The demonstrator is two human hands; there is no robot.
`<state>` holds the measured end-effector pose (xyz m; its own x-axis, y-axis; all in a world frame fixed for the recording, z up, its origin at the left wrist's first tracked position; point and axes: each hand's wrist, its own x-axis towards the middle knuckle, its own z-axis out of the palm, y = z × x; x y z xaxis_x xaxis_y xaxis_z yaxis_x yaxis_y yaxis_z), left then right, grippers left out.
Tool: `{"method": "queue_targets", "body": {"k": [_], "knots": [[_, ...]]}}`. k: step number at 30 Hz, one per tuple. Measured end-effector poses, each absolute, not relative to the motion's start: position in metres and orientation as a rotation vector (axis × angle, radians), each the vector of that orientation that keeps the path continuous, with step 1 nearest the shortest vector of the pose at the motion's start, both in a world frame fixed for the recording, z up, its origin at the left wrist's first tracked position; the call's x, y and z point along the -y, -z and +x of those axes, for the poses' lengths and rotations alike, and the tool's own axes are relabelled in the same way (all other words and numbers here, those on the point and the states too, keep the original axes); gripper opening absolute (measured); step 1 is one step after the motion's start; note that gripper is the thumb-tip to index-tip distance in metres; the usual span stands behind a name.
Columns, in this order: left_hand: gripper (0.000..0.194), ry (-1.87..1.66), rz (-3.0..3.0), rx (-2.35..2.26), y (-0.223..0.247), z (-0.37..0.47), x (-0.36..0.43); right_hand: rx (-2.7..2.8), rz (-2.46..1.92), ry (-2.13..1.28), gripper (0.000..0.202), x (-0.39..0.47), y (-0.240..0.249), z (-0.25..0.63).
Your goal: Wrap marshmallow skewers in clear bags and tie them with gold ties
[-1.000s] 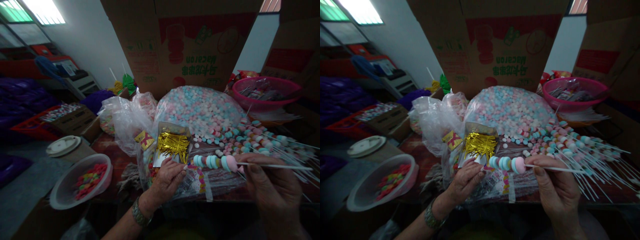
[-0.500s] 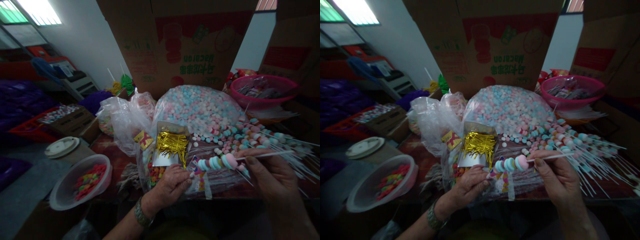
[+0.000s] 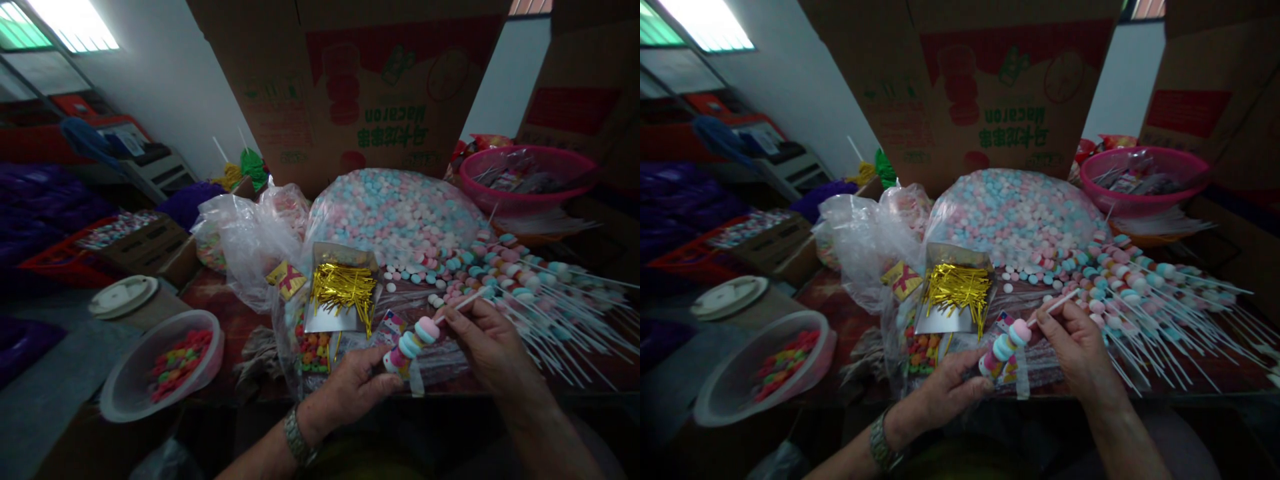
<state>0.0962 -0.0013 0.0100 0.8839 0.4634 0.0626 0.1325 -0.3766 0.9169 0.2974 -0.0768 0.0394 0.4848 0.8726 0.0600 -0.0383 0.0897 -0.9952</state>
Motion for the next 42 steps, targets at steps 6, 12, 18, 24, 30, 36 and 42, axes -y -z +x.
{"method": "queue_targets", "body": {"k": [6, 12, 18, 24, 30, 36, 42], "knots": [[0.032, -0.215, 1.322, -0.536, 0.004, 0.109, 0.013, 0.836, -1.399, -0.998, 0.028, 0.068, -0.013, 0.28], [0.043, -0.24, 1.206, -0.616, 0.005, 0.116, 0.007, 0.705, -1.378, -1.162, 0.032, 0.066, 0.006, 0.271], [0.065, -0.062, 1.665, -0.76, -0.001, 0.078, -0.006, 0.569, -1.331, -1.152, 0.031, 0.069, 0.005, 0.281], [0.026, 0.041, 1.703, -0.686, -0.002, 0.084, 0.002, 0.64, -1.383, -1.173, 0.031, 0.071, 0.005, 0.27], [0.024, 0.115, 1.561, -0.7, 0.001, 0.102, 0.0, 0.641, -1.394, -1.262, 0.033, 0.068, 0.007, 0.25], [0.04, -0.042, 1.754, -0.703, -0.001, 0.112, -0.007, 0.962, -1.577, -1.062, 0.029, 0.065, 0.011, 0.251], [0.054, 0.236, 2.592, -0.667, -0.037, 0.113, -0.026, 1.783, -1.752, -0.005, 0.033, 0.077, -0.007, 0.274]]}}
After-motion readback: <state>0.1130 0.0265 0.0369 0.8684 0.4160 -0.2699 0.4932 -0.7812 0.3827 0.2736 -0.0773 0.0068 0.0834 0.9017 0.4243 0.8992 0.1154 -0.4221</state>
